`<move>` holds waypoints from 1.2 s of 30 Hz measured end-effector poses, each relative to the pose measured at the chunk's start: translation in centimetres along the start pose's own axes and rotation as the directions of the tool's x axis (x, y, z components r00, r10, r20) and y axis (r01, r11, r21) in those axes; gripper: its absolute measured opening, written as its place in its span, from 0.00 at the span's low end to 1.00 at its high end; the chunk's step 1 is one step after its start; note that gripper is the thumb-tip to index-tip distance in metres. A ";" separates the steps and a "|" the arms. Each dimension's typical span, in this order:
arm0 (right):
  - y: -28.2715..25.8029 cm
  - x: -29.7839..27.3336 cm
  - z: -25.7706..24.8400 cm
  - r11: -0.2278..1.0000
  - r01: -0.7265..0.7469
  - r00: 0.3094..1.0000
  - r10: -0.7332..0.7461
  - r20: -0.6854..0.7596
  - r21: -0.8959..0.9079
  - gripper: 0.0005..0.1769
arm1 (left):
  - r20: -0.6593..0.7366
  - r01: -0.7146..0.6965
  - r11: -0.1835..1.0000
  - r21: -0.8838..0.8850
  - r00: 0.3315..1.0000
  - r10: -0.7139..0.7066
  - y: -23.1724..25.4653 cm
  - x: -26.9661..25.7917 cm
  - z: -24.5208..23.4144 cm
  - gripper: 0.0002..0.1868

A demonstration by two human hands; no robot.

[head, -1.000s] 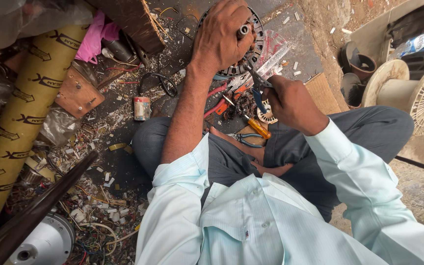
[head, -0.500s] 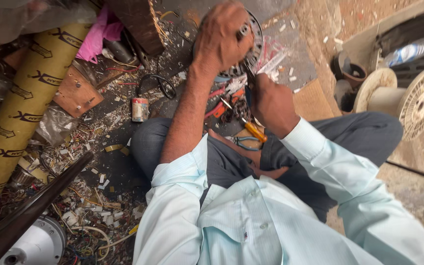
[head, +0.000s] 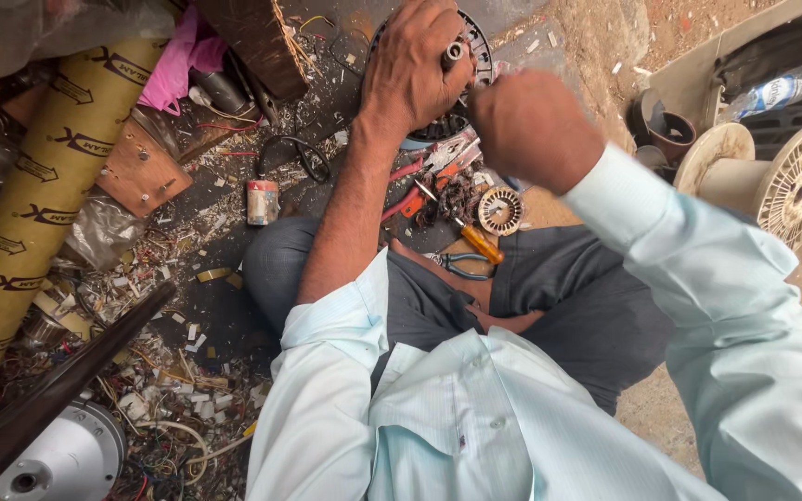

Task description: The person sits on the floor and uses pliers to pull and remove copper windings from a circular electrical stator. They repeatedly grip and extract the wires, leaving debris on the floor.

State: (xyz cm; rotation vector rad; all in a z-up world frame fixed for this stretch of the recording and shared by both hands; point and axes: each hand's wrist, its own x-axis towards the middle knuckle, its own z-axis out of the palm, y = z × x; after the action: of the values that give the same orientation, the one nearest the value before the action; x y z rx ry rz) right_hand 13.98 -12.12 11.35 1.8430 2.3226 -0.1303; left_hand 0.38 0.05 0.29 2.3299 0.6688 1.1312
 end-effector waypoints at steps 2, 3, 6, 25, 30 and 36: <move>-1.6 -2.0 2.3 0.999 -0.053 0.997 0.053 -0.055 0.014 0.05 | -0.020 -0.021 1.000 -0.023 1.000 0.020 -0.2 -0.4 -0.1 0.11; -2.7 -3.1 3.7 0.996 -0.078 0.990 0.081 -0.112 0.034 0.05 | -0.034 -0.037 0.999 -0.040 0.999 0.036 -0.3 -0.2 0.2 0.11; -2.4 -3.9 7.0 0.970 -0.114 0.955 0.167 -0.245 0.217 0.08 | -0.040 -0.107 0.993 0.040 0.993 0.109 -0.6 0.1 1.1 0.08; 1.1 -3.2 10.1 0.607 -0.399 0.913 0.336 0.234 0.687 0.27 | -0.035 -0.064 0.997 0.036 0.997 0.066 -0.3 -0.2 0.3 0.15; -0.6 -3.0 12.6 0.718 -0.278 0.898 0.430 -0.093 0.638 0.31 | -0.065 -0.162 0.985 0.052 0.984 0.165 0.8 0.7 -0.3 0.13; -1.7 -4.5 8.4 0.847 -0.098 0.808 0.374 -0.455 0.523 0.23 | -0.005 -0.040 0.999 -0.013 0.999 0.040 -0.3 0.0 -0.1 0.11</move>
State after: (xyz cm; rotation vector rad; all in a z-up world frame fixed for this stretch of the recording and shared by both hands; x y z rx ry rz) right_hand 14.03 -18.32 3.89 2.7263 2.5270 -0.1787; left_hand 0.23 0.29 0.10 2.3397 0.6170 1.1559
